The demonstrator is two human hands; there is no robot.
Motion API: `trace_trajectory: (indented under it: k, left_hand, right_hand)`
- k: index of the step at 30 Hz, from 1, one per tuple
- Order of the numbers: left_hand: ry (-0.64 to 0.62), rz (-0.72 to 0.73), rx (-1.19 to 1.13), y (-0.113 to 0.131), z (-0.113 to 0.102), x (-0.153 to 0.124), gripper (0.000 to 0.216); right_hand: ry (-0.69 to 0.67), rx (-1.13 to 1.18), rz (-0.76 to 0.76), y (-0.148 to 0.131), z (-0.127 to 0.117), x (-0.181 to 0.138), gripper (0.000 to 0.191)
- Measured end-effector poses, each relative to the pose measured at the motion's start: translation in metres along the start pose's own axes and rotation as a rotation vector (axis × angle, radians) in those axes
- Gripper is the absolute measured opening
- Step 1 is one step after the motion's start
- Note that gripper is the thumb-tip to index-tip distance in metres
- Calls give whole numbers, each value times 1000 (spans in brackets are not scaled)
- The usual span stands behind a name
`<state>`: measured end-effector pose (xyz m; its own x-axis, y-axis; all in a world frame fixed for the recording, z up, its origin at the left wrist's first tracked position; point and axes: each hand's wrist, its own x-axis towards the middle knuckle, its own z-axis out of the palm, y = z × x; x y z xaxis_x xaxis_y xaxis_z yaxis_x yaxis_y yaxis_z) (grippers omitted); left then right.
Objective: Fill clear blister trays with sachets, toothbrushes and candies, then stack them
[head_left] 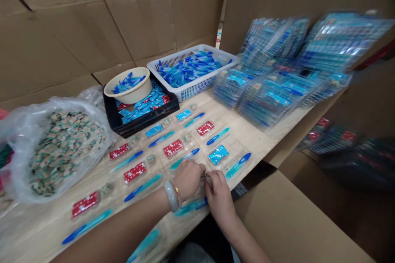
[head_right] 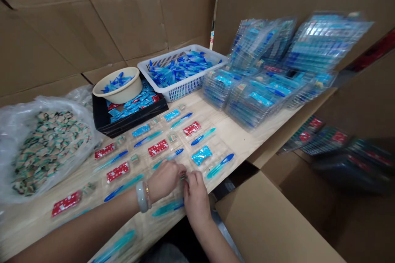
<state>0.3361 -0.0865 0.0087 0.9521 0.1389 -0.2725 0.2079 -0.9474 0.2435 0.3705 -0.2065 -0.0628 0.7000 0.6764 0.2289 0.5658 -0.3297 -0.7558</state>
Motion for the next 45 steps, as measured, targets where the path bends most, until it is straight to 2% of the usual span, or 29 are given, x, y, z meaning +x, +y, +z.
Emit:
trace_trajectory:
  k: [9, 16, 25, 30, 36, 41, 45]
  left_hand:
    - [168, -75, -66, -5, 12, -3, 20]
    - [186, -33, -184, -18, 7, -12, 24]
    - [219, -44, -63, -18, 18, -18, 17]
    - [214, 18, -64, -23, 18, -24, 20]
    - [254, 3, -267, -30, 23, -27, 15]
    - [243, -75, -235, -24, 27, -20, 11]
    - [214, -71, -209, -21, 27, -19, 12]
  right_hand:
    - [19, -28, -36, 1, 4, -1, 19]
    - [55, -115, -74, -1, 7, -2, 25]
    - [-56, -288, -125, -4, 8, -1, 30]
    - [-50, -252, -133, -7, 5, -2, 29]
    - [68, -102, -48, -6, 4, -2, 26]
    - [26, -92, -75, -6, 7, 0, 24]
    - [-6, -148, -144, -7, 7, -1, 24]
